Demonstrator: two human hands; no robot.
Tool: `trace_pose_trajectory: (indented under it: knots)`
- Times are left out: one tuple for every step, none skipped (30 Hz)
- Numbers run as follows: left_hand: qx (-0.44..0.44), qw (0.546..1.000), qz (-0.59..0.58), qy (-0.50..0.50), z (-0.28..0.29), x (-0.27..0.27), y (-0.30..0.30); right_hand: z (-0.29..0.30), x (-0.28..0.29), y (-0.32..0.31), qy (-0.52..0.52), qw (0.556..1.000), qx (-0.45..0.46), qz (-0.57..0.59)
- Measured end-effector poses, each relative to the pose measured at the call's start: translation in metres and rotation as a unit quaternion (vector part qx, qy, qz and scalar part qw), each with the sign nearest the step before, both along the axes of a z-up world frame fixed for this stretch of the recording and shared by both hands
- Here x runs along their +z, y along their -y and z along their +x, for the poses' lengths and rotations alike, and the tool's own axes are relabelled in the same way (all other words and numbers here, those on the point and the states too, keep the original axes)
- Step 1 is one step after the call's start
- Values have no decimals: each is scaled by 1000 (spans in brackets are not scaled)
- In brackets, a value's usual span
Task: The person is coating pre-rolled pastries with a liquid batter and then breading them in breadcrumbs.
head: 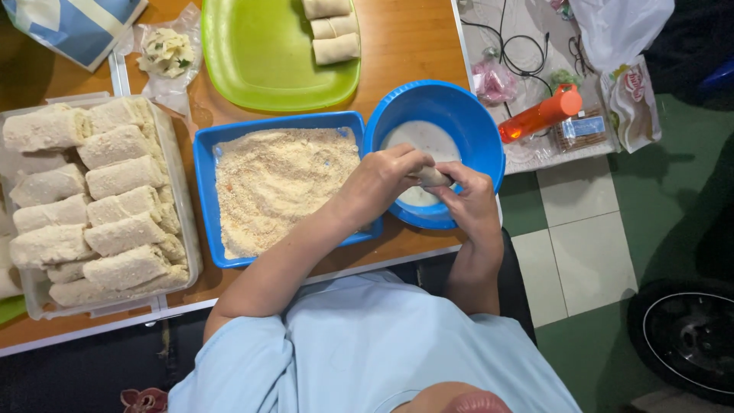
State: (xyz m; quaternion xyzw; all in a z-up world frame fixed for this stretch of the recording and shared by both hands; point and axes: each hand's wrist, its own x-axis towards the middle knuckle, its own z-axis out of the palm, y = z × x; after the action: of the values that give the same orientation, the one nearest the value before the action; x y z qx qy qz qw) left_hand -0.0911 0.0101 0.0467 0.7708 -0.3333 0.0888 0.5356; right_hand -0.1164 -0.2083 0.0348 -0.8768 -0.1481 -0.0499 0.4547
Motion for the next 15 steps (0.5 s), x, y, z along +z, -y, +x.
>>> trace_pose_trajectory:
  knots:
    - [0,1000,0,0,0,0,0,0,0,0,2,1000,0,1]
    - [0,1000,-1,0,1,0,0,0,1,0,2,1000,0,1]
    - [0,1000,3,4,2,-1,1,0,2,-1,1,1000,-2,-1]
    - [0,1000,6,8,2,-2,1,0,4,-2,-1,1000,-3,-3]
    - [0,1000,6,7,2,-2,1,-1,3,-2,-2,1000,-3,-3]
    - [-1,1000,5,7,1,-2,1,-1,3,-1,2,1000,-4,-5]
    - [-1,1000,4,8,1,-2,1,-1,3,-2,6,1000,-5,-6]
    - [-1,1000,5,8,1,-2,1,-2,4,-2,6,1000,-5,-6]
    - [0,1000,3,7,1,-3,2,-2,4,-2,9,1000,-6,-5]
    - [0,1000,1,5,1,-4,2,-2,4,-2,12,1000,-7,-5]
    - [-1,1000,1,5,1,-3,2,-3,5,-3,12,1000,-7,-5]
    - [-2,1000,2,6,1,-2,2,-3,5,-3,10,1000,-11,-4]
    - [-3,1000,2,6,1,-1,1,-3,7,-4,8,1000,-14,-4]
    - [-3,1000,2,5,2,0,2,-3,8,-4,7,1000,-14,-4]
    - [-8,1000,0,-1,2,0,2,-3,9,-5,6,1000,-16,-2]
